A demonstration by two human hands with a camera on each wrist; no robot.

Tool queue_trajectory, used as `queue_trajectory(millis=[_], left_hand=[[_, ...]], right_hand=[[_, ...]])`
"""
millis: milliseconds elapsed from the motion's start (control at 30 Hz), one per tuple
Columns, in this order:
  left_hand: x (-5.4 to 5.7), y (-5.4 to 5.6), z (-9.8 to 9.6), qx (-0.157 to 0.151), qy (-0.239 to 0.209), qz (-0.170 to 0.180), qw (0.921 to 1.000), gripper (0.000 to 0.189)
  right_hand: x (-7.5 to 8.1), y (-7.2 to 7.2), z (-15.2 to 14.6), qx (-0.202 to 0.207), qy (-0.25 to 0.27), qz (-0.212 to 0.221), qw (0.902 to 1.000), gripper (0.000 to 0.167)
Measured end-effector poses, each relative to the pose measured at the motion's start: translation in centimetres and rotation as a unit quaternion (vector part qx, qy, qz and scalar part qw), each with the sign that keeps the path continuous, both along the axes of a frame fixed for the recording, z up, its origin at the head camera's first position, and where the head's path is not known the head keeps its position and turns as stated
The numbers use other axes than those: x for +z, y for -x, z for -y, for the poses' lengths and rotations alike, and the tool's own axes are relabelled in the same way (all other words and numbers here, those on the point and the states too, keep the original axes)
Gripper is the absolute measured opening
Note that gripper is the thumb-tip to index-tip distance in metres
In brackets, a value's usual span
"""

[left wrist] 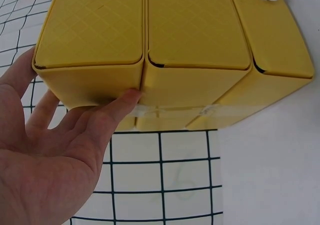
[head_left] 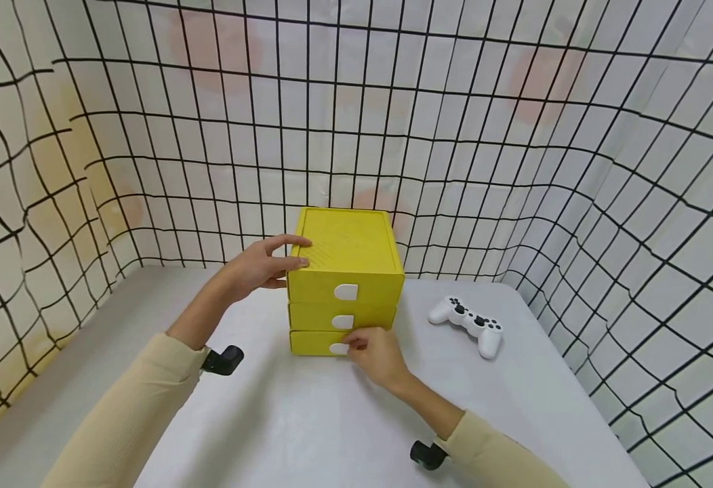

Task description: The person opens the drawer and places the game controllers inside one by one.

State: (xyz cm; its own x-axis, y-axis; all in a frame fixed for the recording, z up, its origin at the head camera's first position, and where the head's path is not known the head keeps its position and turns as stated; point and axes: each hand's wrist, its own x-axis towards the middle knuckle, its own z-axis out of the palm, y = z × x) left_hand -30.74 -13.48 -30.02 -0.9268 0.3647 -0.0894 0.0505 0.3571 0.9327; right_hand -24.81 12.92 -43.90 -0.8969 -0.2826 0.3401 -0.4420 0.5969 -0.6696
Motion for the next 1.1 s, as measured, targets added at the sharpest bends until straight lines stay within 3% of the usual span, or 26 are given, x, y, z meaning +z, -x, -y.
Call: queue_trajectory(millis=[333, 633, 1100], left_hand=[[0.0, -0.1, 0.1, -0.002, -0.001, 0.000, 1.0000, 0.055], [0.0, -0.2, 0.1, -0.006, -0.001, -0.003, 1.0000, 0.057], [-0.1, -0.2, 0.3, -0.009, -0.005, -0.006, 0.9999, 0.056]], right_hand=[[0.1, 0.3, 0.0, 0.004, 0.002, 0.001, 1.0000, 0.007], [0.4, -0.6, -0.3, 0.012, -0.015, 0.027, 0.9995, 0.009], [2.3, -2.9, -0.5, 0.050, -0.038, 0.122, 0.9906, 0.007]])
